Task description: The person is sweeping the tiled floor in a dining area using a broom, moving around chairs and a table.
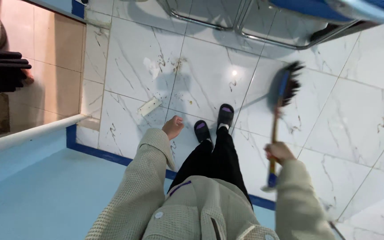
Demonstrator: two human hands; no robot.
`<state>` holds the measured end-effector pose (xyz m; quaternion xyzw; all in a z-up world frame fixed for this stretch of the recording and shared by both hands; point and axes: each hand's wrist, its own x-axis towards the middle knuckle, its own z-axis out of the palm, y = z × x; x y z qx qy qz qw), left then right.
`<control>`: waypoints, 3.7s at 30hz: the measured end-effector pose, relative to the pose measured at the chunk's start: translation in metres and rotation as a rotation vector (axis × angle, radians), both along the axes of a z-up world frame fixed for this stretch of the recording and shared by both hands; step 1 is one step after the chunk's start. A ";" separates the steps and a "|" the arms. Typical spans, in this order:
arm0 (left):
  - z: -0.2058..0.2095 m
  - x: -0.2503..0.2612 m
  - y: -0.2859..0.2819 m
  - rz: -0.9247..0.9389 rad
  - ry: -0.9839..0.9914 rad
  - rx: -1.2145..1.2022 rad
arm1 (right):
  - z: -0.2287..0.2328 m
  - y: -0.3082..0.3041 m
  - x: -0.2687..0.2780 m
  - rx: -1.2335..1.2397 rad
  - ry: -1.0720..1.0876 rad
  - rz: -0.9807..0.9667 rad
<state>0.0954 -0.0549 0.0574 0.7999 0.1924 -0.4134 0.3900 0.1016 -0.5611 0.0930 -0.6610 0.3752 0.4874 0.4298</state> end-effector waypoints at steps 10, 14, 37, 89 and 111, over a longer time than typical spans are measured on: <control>0.085 0.091 -0.160 -0.293 -0.493 -0.210 | 0.011 0.113 0.102 0.571 0.062 -0.287; 0.140 0.143 -0.200 -0.404 -0.612 -0.259 | 0.143 0.117 0.152 0.576 -0.065 -0.186; 0.154 0.179 -0.112 -0.285 -0.428 0.045 | 0.188 -0.020 0.377 -1.042 -1.254 1.155; 0.095 0.093 -0.100 -0.516 -0.435 -0.947 | 0.280 -0.062 -0.057 -1.139 -0.974 1.072; 0.124 0.068 -0.355 -0.721 -0.321 -0.104 | 0.277 -0.433 -0.236 -1.018 -0.665 1.280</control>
